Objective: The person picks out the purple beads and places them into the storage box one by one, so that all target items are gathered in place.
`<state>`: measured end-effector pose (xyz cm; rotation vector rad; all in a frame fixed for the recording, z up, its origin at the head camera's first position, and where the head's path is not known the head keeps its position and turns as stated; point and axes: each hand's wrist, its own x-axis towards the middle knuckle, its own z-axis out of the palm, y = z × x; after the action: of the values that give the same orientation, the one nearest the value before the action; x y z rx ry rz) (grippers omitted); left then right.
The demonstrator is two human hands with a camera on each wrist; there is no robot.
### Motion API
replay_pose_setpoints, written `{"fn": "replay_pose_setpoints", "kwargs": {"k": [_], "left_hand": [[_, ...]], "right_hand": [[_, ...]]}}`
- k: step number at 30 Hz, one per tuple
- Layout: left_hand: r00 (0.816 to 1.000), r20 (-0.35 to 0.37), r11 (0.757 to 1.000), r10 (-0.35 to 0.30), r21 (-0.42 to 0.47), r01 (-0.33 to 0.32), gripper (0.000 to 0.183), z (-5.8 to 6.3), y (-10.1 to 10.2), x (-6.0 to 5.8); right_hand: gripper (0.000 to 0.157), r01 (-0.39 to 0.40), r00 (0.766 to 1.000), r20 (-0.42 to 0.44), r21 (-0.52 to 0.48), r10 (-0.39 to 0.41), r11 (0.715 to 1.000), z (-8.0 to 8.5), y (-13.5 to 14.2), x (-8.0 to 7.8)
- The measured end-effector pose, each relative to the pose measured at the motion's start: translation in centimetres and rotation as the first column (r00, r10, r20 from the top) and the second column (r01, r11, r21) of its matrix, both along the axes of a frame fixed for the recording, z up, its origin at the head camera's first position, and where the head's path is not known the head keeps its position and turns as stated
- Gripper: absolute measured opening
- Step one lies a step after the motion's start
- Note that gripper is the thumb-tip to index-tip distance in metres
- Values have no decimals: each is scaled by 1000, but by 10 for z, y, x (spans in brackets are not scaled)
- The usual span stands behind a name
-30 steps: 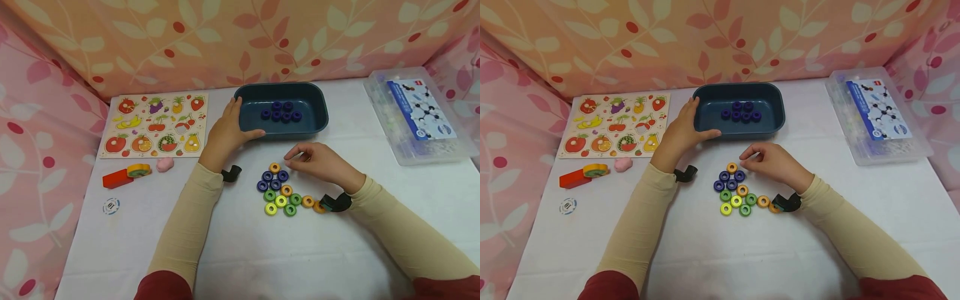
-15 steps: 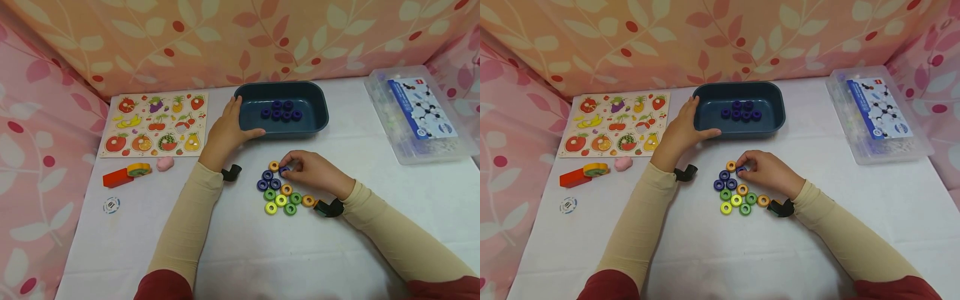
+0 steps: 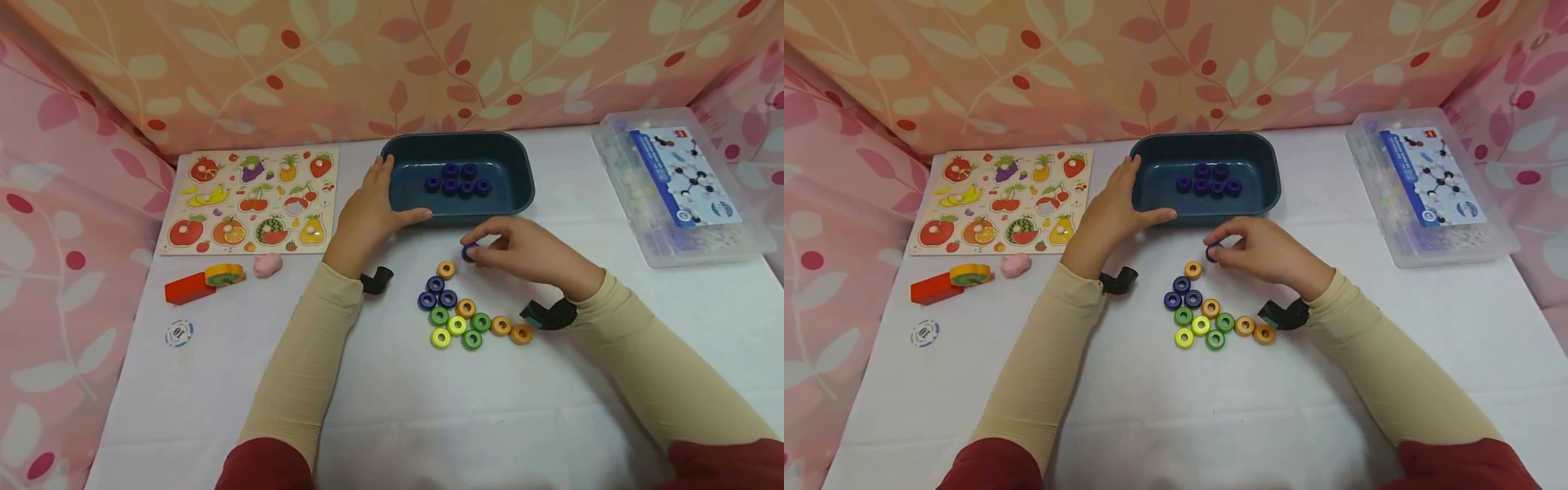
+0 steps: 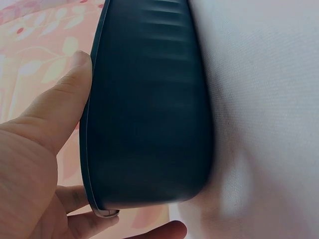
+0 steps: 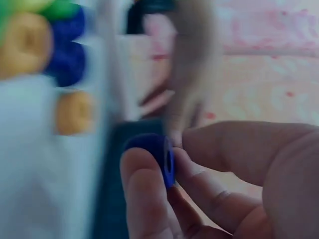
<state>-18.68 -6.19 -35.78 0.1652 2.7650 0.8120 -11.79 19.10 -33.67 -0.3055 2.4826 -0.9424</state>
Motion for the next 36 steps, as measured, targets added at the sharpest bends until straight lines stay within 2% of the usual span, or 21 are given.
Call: {"fn": "replay_pose_setpoints", "kwargs": {"k": [4, 7, 10, 13, 16, 19, 23, 27, 33, 36], "left_hand": [[1000, 6, 1000, -2, 5, 2, 123, 1, 0, -1], [1000, 11, 1000, -3, 9, 3, 122, 0, 0, -1], [1000, 14, 1000, -3, 12, 3, 123, 0, -1, -1], [1000, 11, 1000, -7, 14, 7, 123, -1, -1, -1], [1000, 6, 1000, -18, 15, 18, 123, -1, -2, -1], [1000, 0, 1000, -23, 10, 23, 123, -1, -2, -1], [1000, -2, 1000, -15, 3, 15, 123, -1, -1, -2], [1000, 1, 1000, -13, 1, 13, 124, -1, -1, -1], [1000, 6, 1000, -4, 5, 4, 124, -1, 0, -1], [1000, 4, 1000, -4, 2, 4, 124, -1, -1, -1]], "right_hand": [[33, 74, 997, 1, -72, -74, 995, 27, -10, -26], [40, 123, 989, 102, -179, -105, 976, 35, -20, -56], [47, 191, 964, 232, -271, -128, 943, 32, -30, -88], [51, 265, 929, 336, -304, -157, 915, 25, -38, -115], [53, 337, 888, 420, -314, -188, 888, 17, -42, -133], [53, 378, 862, 463, -316, -206, 870, 10, -45, -143], [56, 370, 863, 461, -296, -207, 881, 4, -47, -147], [57, 335, 886, 417, -268, -205, 903, 4, -44, -141], [44, 212, 953, 265, -231, -148, 950, 16, -31, -113], [40, 164, 971, 209, -220, -118, 962, 24, -27, -91]]}}
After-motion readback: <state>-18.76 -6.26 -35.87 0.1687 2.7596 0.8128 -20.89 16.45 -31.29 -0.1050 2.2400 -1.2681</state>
